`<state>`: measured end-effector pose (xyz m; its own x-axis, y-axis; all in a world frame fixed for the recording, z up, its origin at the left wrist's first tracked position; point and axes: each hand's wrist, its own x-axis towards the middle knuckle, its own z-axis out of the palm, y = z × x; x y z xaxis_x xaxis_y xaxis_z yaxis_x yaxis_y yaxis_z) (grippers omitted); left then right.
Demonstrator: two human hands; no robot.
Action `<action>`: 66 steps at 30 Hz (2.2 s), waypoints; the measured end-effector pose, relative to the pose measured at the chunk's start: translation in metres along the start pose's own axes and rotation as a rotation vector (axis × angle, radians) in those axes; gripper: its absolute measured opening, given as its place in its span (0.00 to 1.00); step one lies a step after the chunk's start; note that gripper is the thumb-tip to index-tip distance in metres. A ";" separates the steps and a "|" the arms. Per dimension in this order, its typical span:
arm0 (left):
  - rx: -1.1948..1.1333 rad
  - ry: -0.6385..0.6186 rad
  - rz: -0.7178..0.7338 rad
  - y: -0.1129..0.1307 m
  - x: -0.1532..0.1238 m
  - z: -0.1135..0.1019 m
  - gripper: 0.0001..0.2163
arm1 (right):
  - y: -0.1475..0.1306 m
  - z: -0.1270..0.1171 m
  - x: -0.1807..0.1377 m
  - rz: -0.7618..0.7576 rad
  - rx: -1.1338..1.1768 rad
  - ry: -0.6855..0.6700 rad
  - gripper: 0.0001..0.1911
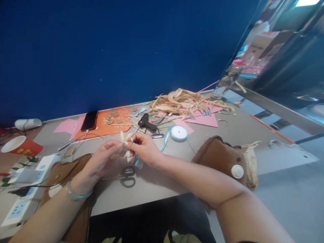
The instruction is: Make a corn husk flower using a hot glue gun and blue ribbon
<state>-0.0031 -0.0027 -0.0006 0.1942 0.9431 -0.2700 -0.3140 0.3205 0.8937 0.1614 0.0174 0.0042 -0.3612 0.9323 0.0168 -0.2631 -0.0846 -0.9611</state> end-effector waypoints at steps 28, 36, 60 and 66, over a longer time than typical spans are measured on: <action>0.344 0.177 0.311 -0.003 -0.008 0.005 0.09 | 0.003 -0.001 -0.001 -0.008 -0.042 0.012 0.18; 0.345 0.216 0.287 -0.001 -0.007 0.007 0.10 | -0.001 0.001 -0.004 0.018 -0.102 -0.001 0.15; 0.343 0.176 0.294 -0.001 -0.012 0.011 0.08 | 0.005 -0.002 0.001 -0.044 -0.137 0.060 0.20; 0.253 0.134 0.227 0.004 -0.010 0.010 0.11 | 0.005 -0.003 0.002 0.002 -0.125 0.023 0.20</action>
<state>0.0035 -0.0115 0.0095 0.0175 0.9963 -0.0839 -0.0926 0.0852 0.9921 0.1620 0.0203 -0.0011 -0.3408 0.9401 0.0103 -0.1484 -0.0429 -0.9880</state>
